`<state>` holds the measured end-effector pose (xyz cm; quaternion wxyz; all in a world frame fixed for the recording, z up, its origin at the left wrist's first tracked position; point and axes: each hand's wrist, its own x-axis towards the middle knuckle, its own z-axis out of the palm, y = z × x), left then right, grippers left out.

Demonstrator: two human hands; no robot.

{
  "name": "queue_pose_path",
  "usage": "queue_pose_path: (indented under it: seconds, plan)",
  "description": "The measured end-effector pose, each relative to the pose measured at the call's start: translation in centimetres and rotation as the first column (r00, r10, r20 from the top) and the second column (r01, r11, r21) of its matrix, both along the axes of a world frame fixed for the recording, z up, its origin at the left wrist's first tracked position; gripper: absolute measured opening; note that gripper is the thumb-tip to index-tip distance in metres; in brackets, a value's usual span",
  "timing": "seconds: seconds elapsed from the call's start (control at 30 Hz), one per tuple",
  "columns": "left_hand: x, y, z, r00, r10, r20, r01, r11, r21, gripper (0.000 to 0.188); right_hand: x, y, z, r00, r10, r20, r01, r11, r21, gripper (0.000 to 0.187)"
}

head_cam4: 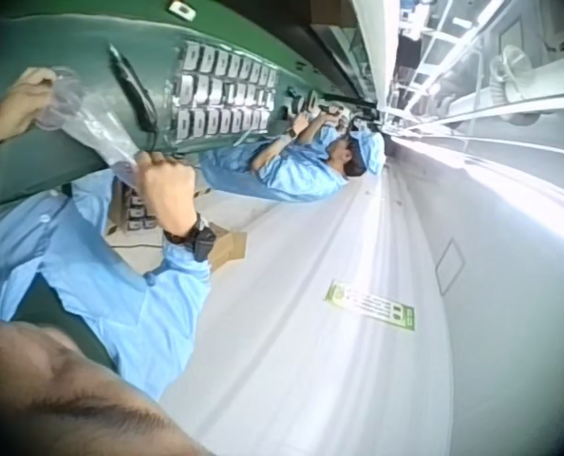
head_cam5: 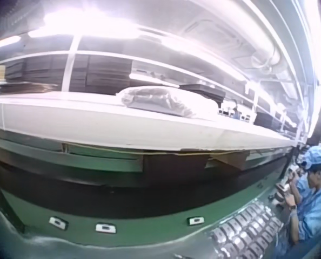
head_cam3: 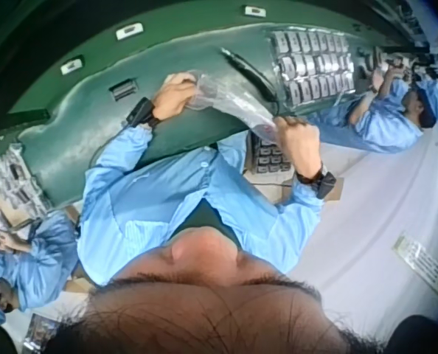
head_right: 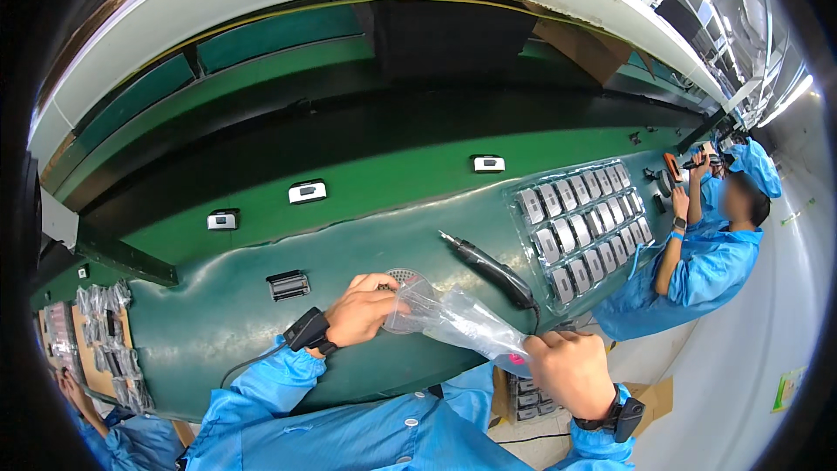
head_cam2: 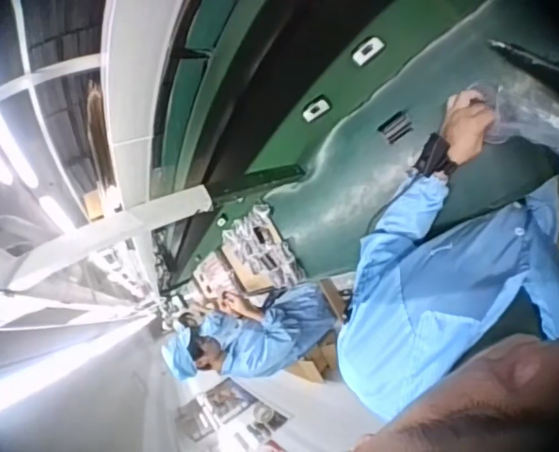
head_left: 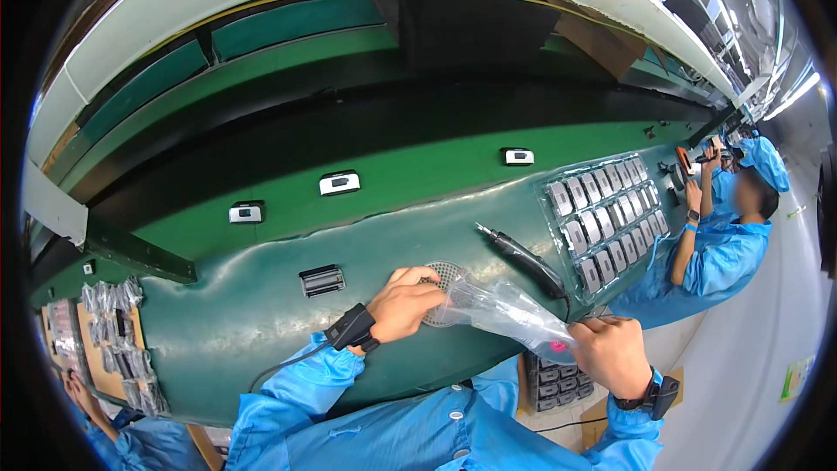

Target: Using an electric screwdriver to fasten screws into small black plastic components on an assembly line.

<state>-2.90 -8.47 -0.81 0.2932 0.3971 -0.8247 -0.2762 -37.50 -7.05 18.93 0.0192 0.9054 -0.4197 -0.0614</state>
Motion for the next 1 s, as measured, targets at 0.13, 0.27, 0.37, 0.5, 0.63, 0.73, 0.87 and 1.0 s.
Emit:
queue_pose_path:
  seconds: [0.13,0.27,0.37,0.5,0.63,0.73,0.87,1.0]
  plan:
    - [0.1,0.0,-0.7,0.999,-0.014,0.043,0.018,0.996,-0.09,0.049,0.8,-0.1,0.3,1.0,0.014,-0.023,-0.015,1.0,-0.013,0.009]
    - [-0.2,0.4,0.8,0.982,-0.041,0.187,0.053,0.997,-0.058,0.049,1.8,0.2,0.8,0.997,0.014,-0.074,-0.013,1.0,0.011,0.006]
    - [0.2,0.7,1.5,0.966,-0.066,0.249,0.078,0.996,-0.039,0.044,2.0,0.5,1.1,0.995,0.012,-0.101,-0.011,1.0,0.018,0.006]
    - [1.6,1.1,0.7,0.974,-0.129,0.185,0.138,0.99,-0.034,0.042,2.3,1.0,1.4,0.992,-0.007,-0.127,0.009,1.0,0.017,0.006]
    - [1.9,1.5,0.8,0.972,-0.134,0.191,0.14,0.99,-0.018,0.046,2.7,1.1,1.8,0.986,-0.015,-0.165,0.021,0.999,0.035,0.007]
    - [1.9,1.5,0.6,0.976,-0.13,0.175,0.134,0.991,-0.008,0.047,3.1,0.9,1.9,0.981,-0.015,-0.191,0.022,0.999,0.035,0.007]
    - [1.8,1.3,0.6,0.973,-0.136,0.186,0.138,0.99,-0.001,0.042,3.3,0.5,2.1,0.974,0.003,-0.225,0.009,0.999,0.052,0.007]
    - [2.0,1.5,0.2,0.982,-0.096,0.163,0.098,0.995,-0.001,0.038,4.7,0.4,2.6,0.964,0.04,-0.261,-0.025,0.998,0.059,0.007]
